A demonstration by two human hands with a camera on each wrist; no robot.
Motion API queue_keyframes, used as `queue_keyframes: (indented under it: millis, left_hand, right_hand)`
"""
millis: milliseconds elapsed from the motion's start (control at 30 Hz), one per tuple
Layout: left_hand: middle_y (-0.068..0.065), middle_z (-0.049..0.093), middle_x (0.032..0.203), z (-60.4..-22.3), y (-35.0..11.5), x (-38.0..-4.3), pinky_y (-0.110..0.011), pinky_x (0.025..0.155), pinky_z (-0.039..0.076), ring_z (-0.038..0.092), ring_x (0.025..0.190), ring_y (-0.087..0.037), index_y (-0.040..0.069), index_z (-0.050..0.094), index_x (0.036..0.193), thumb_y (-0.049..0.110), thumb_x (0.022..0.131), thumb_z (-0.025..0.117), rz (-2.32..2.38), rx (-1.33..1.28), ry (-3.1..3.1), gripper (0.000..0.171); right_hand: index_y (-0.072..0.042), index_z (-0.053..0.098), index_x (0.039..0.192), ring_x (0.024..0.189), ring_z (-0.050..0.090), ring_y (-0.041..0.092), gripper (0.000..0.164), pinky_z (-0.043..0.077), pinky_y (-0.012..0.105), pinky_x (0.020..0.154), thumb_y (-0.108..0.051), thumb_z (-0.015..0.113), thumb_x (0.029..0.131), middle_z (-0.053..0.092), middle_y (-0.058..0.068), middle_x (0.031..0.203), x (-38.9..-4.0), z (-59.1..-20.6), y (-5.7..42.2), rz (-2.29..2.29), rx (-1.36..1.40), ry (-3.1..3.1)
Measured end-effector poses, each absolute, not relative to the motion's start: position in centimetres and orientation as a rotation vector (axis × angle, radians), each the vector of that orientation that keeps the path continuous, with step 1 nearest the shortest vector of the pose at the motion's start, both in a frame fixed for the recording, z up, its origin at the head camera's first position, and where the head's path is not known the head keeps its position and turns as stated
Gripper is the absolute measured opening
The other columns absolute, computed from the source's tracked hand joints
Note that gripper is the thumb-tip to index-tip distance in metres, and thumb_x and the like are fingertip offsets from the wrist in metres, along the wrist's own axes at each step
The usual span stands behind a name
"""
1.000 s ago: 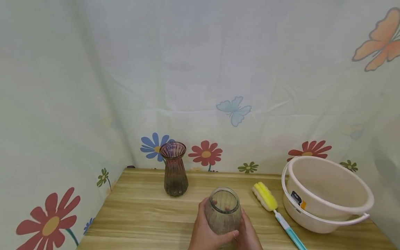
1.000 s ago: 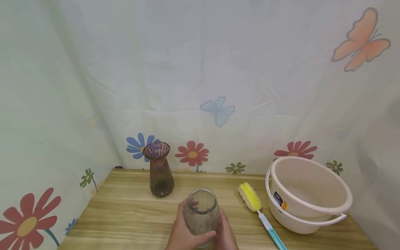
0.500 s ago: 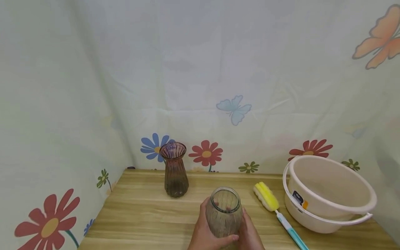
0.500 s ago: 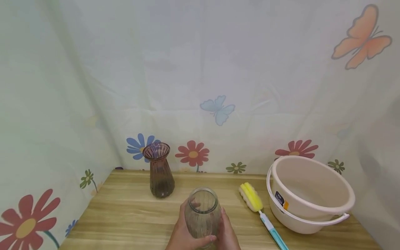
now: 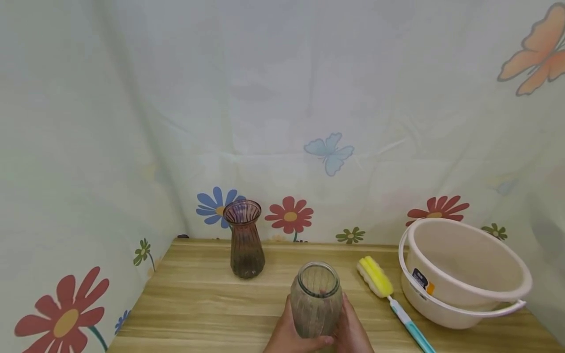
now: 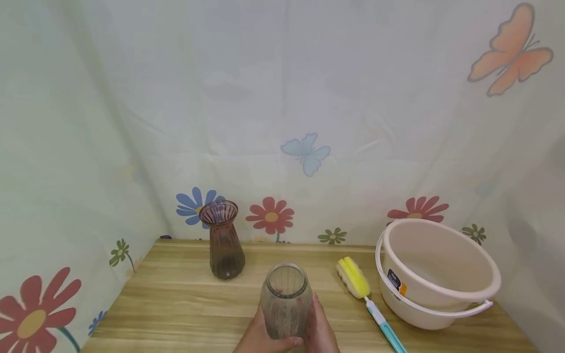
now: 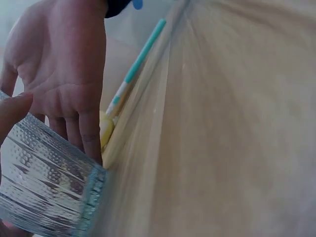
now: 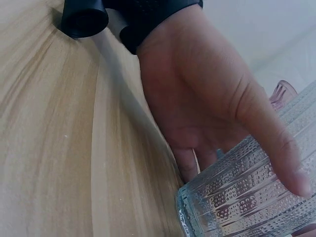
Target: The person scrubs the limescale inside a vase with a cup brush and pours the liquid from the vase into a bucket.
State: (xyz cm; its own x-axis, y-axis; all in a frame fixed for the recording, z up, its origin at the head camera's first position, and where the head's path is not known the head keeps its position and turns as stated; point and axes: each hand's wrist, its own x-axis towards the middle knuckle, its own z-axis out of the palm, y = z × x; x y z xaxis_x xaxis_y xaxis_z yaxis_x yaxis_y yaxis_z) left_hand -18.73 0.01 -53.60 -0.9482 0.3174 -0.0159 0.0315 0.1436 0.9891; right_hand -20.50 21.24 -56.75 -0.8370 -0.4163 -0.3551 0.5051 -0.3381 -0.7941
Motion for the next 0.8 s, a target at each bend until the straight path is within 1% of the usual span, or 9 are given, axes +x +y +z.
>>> queue_keyframes:
  millis: [67,167,200,267,400,467,633,733,800]
  left_hand:
    - [-0.007,0.041,0.163,-53.9,0.0,-18.8,-0.055,0.117,0.034,0.042,0.147,-0.032,0.029,0.017,0.164,0.041,0.075,0.094,1.889,0.352,2.186,0.119]
    - [-0.003,0.041,0.163,-54.3,-0.2,-19.0,-0.053,0.118,0.034,0.042,0.148,-0.03,0.031,0.018,0.164,0.04,0.076,0.093,1.885,0.378,2.182,0.116]
    - [-0.002,0.041,0.163,-54.4,-0.3,-19.1,-0.052,0.117,0.034,0.043,0.148,-0.029,0.032,0.019,0.164,0.04,0.076,0.093,1.885,0.387,2.186,0.115]
    - [-0.001,0.043,0.163,-54.6,-0.4,-19.2,-0.051,0.117,0.035,0.044,0.147,-0.028,0.033,0.02,0.163,0.041,0.077,0.093,1.877,0.392,2.2,0.114]
    - [-0.002,0.044,0.162,-54.8,-0.5,-19.4,-0.05,0.115,0.038,0.047,0.145,-0.028,0.028,0.022,0.164,0.042,0.077,0.093,1.857,0.398,2.227,0.113]
    - [-0.003,0.045,0.161,-54.8,-0.5,-19.4,-0.049,0.115,0.039,0.048,0.145,-0.029,0.024,0.022,0.164,0.042,0.077,0.092,1.849,0.4,2.236,0.114]
    - [-0.002,0.046,0.161,-54.8,-0.5,-19.4,-0.044,0.114,0.04,0.049,0.144,-0.027,0.026,0.022,0.164,0.041,0.077,0.092,1.849,0.421,2.236,0.112]
    - [0.0,0.045,0.161,-54.8,-0.7,-19.4,-0.043,0.114,0.04,0.049,0.144,-0.026,0.029,0.022,0.163,0.041,0.078,0.092,1.84,0.428,2.244,0.111]
    - [0.001,0.045,0.161,-54.7,-0.8,-19.5,-0.043,0.115,0.04,0.048,0.144,-0.026,0.032,0.022,0.163,0.041,0.078,0.092,1.836,0.429,2.246,0.111]
  right_hand:
    - [-0.027,0.005,0.168,0.155,-0.011,0.053,0.095,0.007,0.075,0.121,-0.086,0.021,0.095,-0.015,0.021,0.171,-20.6,-56.9,21.2,-2.184,0.115,1.37]
    - [-0.029,0.008,0.168,0.155,-0.011,0.052,0.096,0.006,0.073,0.122,-0.088,0.022,0.093,-0.013,0.021,0.172,-20.8,-57.5,21.1,-2.191,0.133,1.379]
    - [-0.029,0.011,0.168,0.156,-0.01,0.052,0.096,0.007,0.072,0.123,-0.088,0.024,0.093,-0.012,0.02,0.172,-20.8,-57.5,21.1,-2.199,0.149,1.372]
    - [-0.026,0.007,0.168,0.155,-0.011,0.053,0.099,0.004,0.071,0.124,-0.088,0.022,0.093,-0.013,0.023,0.171,-20.0,-55.6,20.4,-2.195,0.148,1.389]
    - [-0.014,-0.008,0.166,0.152,-0.016,0.056,0.109,-0.004,0.069,0.124,-0.088,0.023,0.093,-0.02,0.03,0.166,-17.5,-50.2,18.8,-2.179,0.123,1.422]
    - [-0.009,-0.014,0.164,0.15,-0.019,0.057,0.112,-0.007,0.068,0.123,-0.088,0.021,0.093,-0.023,0.032,0.164,-16.8,-48.6,18.4,-2.176,0.124,1.437]
    - [-0.008,-0.014,0.164,0.15,-0.017,0.057,0.106,-0.004,0.068,0.124,-0.084,0.016,0.096,-0.022,0.033,0.164,-17.5,-50.2,18.8,-2.166,0.113,1.46]
    - [-0.013,-0.004,0.167,0.154,-0.012,0.054,0.102,0.002,0.066,0.126,-0.083,0.02,0.097,-0.015,0.029,0.168,-18.3,-51.8,19.4,-2.169,0.155,1.435]
    - [-0.012,-0.002,0.167,0.154,-0.011,0.054,0.102,0.004,0.066,0.126,-0.083,0.019,0.098,-0.014,0.029,0.168,-18.6,-52.5,19.5,-2.168,0.157,1.439]
